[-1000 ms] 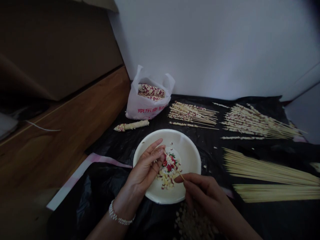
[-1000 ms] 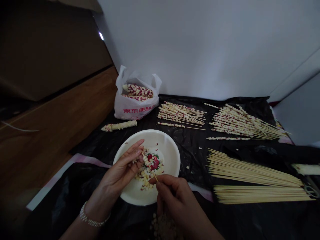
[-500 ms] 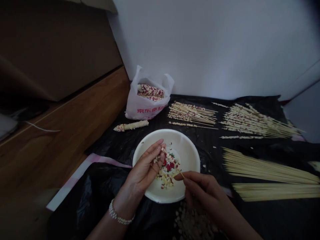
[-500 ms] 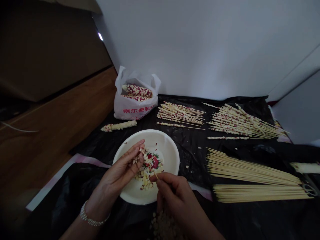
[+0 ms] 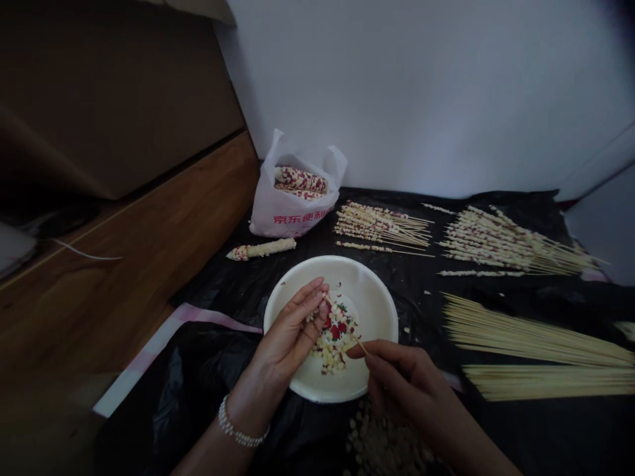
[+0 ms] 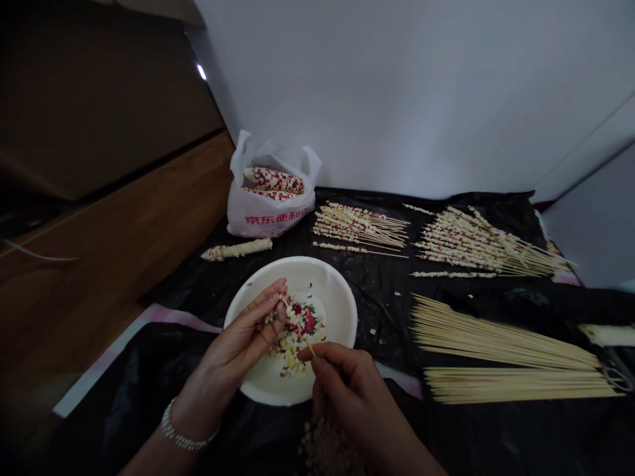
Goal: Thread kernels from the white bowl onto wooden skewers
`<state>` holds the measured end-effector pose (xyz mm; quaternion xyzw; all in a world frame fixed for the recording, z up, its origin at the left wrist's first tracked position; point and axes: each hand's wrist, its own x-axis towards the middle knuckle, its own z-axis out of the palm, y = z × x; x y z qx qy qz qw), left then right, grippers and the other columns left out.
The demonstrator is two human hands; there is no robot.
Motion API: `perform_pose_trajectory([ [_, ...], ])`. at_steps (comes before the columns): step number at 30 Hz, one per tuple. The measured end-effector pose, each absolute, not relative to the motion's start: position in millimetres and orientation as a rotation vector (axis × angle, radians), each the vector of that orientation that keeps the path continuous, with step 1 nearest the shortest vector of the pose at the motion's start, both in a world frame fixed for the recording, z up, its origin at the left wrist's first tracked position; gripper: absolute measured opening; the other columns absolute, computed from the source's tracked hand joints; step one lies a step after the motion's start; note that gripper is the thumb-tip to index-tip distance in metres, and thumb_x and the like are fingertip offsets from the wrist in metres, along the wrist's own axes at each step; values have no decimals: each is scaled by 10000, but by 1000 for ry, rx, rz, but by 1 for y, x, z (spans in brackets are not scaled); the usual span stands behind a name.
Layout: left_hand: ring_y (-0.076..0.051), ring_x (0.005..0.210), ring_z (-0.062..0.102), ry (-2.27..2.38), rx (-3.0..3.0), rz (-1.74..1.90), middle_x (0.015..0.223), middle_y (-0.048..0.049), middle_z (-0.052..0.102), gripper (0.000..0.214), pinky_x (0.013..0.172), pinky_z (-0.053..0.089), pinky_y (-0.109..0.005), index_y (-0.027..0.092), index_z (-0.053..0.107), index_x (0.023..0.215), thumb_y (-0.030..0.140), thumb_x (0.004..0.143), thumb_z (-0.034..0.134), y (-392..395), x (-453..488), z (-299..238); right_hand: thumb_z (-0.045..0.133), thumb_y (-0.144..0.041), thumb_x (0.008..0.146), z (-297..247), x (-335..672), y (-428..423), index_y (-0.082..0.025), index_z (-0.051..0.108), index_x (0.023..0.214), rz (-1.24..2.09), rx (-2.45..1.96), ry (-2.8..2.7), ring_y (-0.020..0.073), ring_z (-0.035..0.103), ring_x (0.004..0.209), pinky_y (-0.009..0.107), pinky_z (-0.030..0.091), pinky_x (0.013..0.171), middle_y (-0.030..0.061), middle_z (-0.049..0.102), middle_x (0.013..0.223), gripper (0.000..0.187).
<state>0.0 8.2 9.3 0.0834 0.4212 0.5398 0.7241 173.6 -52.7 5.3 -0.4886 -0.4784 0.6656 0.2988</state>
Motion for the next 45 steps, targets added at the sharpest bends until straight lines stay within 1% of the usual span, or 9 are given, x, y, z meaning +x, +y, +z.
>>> perform_pose_trajectory([
  [4, -68, 823, 662, 908, 188, 1218, 1035, -38, 705, 286, 783, 539, -139, 163, 711, 976, -3, 750, 659, 9, -2, 7, 483, -530, 879, 6, 174, -53, -154, 669, 1073, 1754, -1303, -1272, 57, 332, 417, 210, 243, 431, -33, 522, 484, 462],
  [7, -78, 836, 667, 925, 188, 1209, 1030, -51, 705, 297, 780, 545, -143, 165, 703, 1008, 11, 758, 656, 8, -1, 9, 479, -532, 883, 6, 174, -53, -162, 666, 1081, 1757, -1317, -1277, 56, 325, 414, 206, 218, 421, -32, 527, 487, 460],
  [9, -80, 804, 669, 940, 197, 1182, 1014, -61, 708, 283, 756, 552, -146, 159, 705, 1000, 22, 756, 665, 7, -1, 10, 480, -542, 880, 6, 174, -52, -166, 666, 1079, 1765, -1320, -1277, 58, 328, 415, 206, 212, 417, -32, 528, 491, 464],
  [13, -64, 744, 664, 937, 198, 1185, 969, -51, 713, 242, 734, 554, -137, 145, 707, 947, 9, 751, 664, 8, -1, 9, 485, -540, 878, 7, 173, -53, -161, 671, 1068, 1757, -1298, -1288, 59, 338, 419, 206, 230, 428, -34, 522, 486, 464],
  [18, -71, 792, 671, 897, 142, 1238, 954, -46, 710, 231, 759, 548, -138, 131, 700, 939, -8, 764, 643, 9, -2, 6, 481, -540, 880, 8, 173, -54, -159, 671, 1071, 1764, -1312, -1283, 62, 348, 421, 207, 243, 432, -34, 523, 486, 467],
  [28, -90, 829, 677, 950, 172, 1198, 1000, -65, 716, 265, 753, 546, -145, 147, 709, 954, 14, 724, 693, 8, -3, 6, 477, -557, 873, 6, 173, -54, -165, 677, 1082, 1734, -1329, -1305, 78, 389, 431, 208, 263, 437, -25, 529, 478, 487],
  [33, -86, 798, 674, 936, 164, 1195, 998, -73, 717, 224, 742, 545, -145, 136, 712, 934, 18, 748, 672, 9, -2, 5, 472, -559, 877, 7, 173, -53, -158, 669, 1085, 1756, -1324, -1301, 70, 361, 424, 206, 243, 426, -29, 523, 482, 493],
  [36, -81, 791, 671, 911, 150, 1208, 1007, -76, 713, 215, 739, 548, -148, 129, 707, 946, 23, 765, 658, 9, -1, 5, 471, -548, 884, 8, 173, -53, -152, 667, 1073, 1754, -1318, -1293, 69, 373, 438, 208, 259, 442, -27, 530, 487, 481],
  [45, -76, 788, 664, 888, 145, 1200, 1000, -66, 711, 219, 744, 544, -148, 140, 713, 932, 15, 761, 657, 8, -2, 5, 466, -512, 898, 8, 173, -53, -152, 658, 1090, 1775, -1315, -1276, 56, 341, 423, 209, 238, 431, -36, 519, 492, 451],
])
